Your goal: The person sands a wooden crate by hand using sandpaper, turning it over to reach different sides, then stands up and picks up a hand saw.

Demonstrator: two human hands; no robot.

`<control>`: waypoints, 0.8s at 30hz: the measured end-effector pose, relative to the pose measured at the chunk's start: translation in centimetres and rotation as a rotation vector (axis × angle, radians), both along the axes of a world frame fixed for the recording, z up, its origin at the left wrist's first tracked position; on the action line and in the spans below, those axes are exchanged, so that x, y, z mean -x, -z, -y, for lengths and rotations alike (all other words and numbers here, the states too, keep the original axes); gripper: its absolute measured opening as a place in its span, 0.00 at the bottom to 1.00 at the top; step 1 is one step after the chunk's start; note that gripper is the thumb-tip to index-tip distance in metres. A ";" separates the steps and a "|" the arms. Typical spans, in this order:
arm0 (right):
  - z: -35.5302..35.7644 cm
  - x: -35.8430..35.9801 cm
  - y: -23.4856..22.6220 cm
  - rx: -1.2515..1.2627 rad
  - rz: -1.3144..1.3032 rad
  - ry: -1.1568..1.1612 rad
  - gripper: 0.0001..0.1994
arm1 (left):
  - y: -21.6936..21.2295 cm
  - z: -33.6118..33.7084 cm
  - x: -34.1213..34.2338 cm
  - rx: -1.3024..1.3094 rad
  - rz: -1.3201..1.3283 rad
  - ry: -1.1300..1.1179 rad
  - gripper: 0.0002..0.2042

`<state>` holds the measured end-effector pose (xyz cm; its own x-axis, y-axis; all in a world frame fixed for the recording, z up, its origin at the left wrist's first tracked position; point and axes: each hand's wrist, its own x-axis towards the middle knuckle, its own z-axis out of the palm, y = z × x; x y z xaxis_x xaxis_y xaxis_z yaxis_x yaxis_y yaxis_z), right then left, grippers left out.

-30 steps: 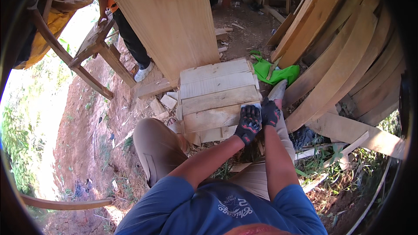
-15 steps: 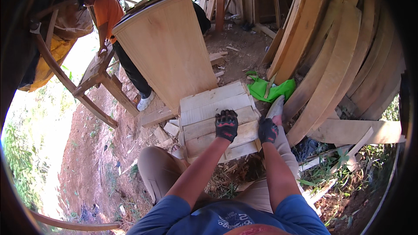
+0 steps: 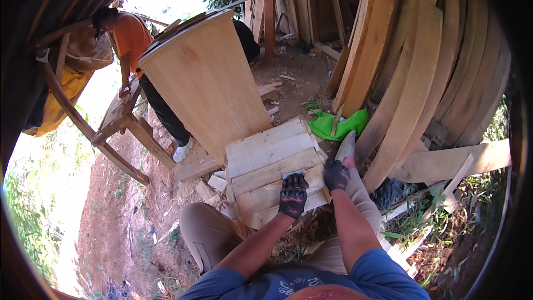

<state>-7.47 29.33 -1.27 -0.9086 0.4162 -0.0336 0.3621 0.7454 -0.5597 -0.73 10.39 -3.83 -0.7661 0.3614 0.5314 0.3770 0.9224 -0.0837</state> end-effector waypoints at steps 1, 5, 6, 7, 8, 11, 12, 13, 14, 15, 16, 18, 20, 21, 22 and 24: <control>0.7 -0.4 -1.2 0.012 0.026 0.022 0.29 | -0.4 0.5 -0.4 -0.023 0.004 0.007 0.21; 0.5 -1.2 -2.6 -0.075 0.039 -0.023 0.28 | -5.2 2.3 -1.5 -0.281 0.587 0.113 0.15; -0.9 -0.5 -1.5 -0.091 0.039 0.037 0.28 | -9.0 2.7 -1.1 -0.178 0.653 0.195 0.16; -1.4 0.2 -0.9 -0.092 0.044 0.083 0.28 | -12.6 4.7 -0.9 -0.063 0.722 0.259 0.17; -0.7 0.4 -0.9 -0.088 0.051 0.071 0.28 | -15.2 7.6 -0.5 0.058 0.799 0.301 0.18; 0.9 0.0 -0.9 -0.126 0.053 0.000 0.31 | -18.7 15.0 1.5 -0.132 0.829 0.154 0.21; 0.1 0.1 -0.8 -0.156 0.048 -0.010 0.31 | -19.9 16.3 1.9 -0.213 0.794 0.113 0.23; -1.6 0.2 -0.2 -0.184 0.040 -0.014 0.31 | -20.6 16.9 2.4 -0.269 0.762 0.020 0.22; -1.4 0.6 -0.2 -0.199 0.028 -0.030 0.31 | -19.1 18.1 2.9 -0.369 0.601 -0.041 0.20; 0.6 0.7 -0.6 -0.163 0.022 0.023 0.31 | -15.3 20.5 3.1 -0.345 0.457 -0.155 0.19; 2.3 0.4 -1.3 -0.128 0.019 0.080 0.30 | -12.5 22.5 3.1 -0.312 0.314 -0.262 0.19; 2.7 -0.2 -2.1 -0.241 0.022 -0.072 0.29 | -13.3 21.8 3.5 -0.280 0.297 -0.190 0.18; 0.1 0.4 -1.1 -0.336 0.088 -0.086 0.26 | -15.3 19.5 3.3 -0.406 0.342 -0.116 0.16; -0.4 1.2 -0.5 -0.262 0.090 0.037 0.26 | -15.2 19.3 3.6 -0.393 0.325 -0.089 0.16; 0.5 1.2 -0.6 -0.282 0.090 0.015 0.27 | -15.1 19.7 3.5 -0.361 0.319 -0.076 0.15; 1.0 0.9 -0.7 -0.325 0.091 -0.010 0.28 | -15.2 19.5 3.2 -0.407 0.237 -0.060 0.12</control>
<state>-8.33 28.31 -0.56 -0.9121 0.4095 0.0181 0.3915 0.8835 -0.2573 -3.93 -9.11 11.34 -0.8967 0.1111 0.4285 0.2869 0.8830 0.3715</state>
